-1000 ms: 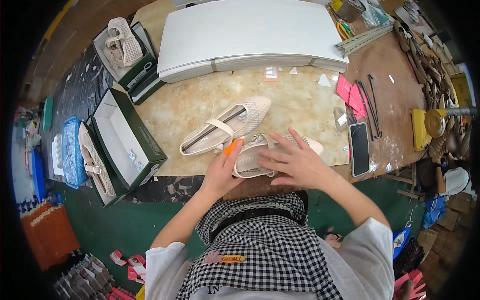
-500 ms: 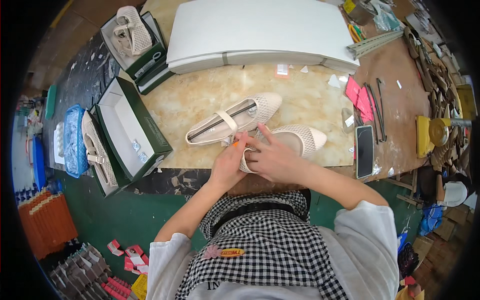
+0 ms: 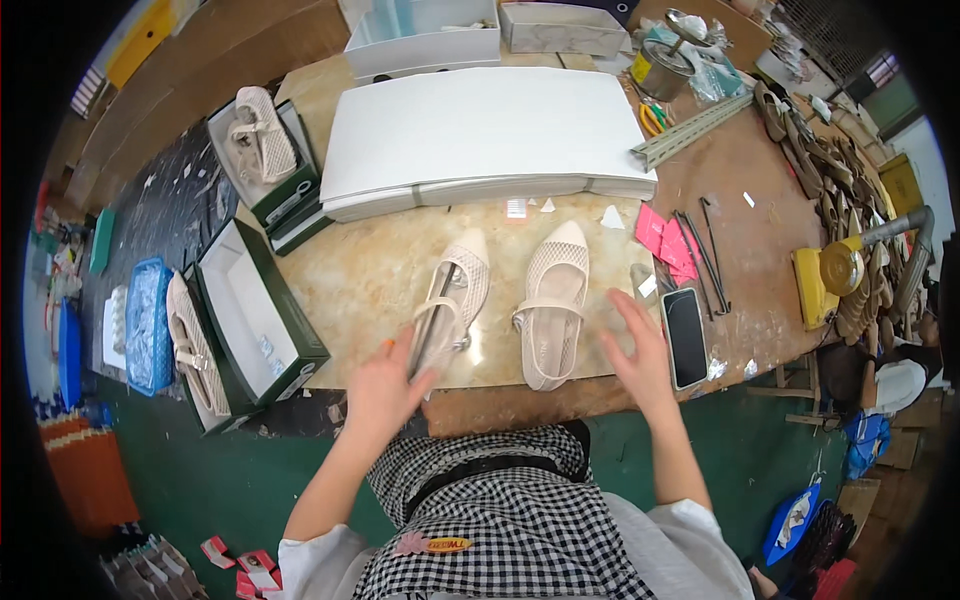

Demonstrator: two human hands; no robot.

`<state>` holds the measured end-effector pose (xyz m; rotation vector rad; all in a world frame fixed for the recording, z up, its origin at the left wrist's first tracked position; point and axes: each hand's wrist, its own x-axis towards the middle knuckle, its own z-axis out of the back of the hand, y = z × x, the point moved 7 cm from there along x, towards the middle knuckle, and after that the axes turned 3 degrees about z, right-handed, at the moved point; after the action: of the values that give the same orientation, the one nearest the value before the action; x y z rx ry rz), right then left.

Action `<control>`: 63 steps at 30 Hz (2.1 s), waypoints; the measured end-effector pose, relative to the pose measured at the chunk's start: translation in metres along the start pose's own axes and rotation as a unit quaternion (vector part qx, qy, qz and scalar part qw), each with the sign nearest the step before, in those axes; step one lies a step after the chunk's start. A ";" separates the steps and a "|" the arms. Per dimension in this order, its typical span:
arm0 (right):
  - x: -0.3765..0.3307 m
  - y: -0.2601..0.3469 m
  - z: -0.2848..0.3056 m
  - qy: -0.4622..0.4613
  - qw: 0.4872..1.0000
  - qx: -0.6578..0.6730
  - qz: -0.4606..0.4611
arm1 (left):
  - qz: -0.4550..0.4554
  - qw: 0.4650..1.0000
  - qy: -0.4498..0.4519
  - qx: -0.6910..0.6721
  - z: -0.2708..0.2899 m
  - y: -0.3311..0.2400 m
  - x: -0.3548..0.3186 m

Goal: The person inserts metal shanks into white mesh shoes and secures the straps. They then place the shoes into a green box. Later, the person retrieves a bundle of metal shanks from a sack and uses a heat gun to apply heat to the soles of beige shoes.

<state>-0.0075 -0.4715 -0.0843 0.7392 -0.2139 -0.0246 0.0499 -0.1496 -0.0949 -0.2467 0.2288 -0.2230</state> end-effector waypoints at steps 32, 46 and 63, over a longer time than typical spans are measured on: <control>-0.033 0.052 -0.046 0.133 0.529 0.734 -0.404 | -0.476 0.782 -0.058 -0.398 0.074 -0.172 -0.004; 0.047 0.012 -0.015 -0.025 0.901 0.388 -0.193 | -0.288 0.946 -0.135 -0.059 -0.022 -0.158 0.044; 0.089 0.009 -0.067 0.053 0.996 0.064 -0.041 | -0.268 0.959 -0.089 0.027 -0.070 -0.172 0.000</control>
<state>0.0929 -0.4292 -0.1096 0.8738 -0.0836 -0.0505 0.0001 -0.3275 -0.1152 -0.2701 -0.0288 -0.7413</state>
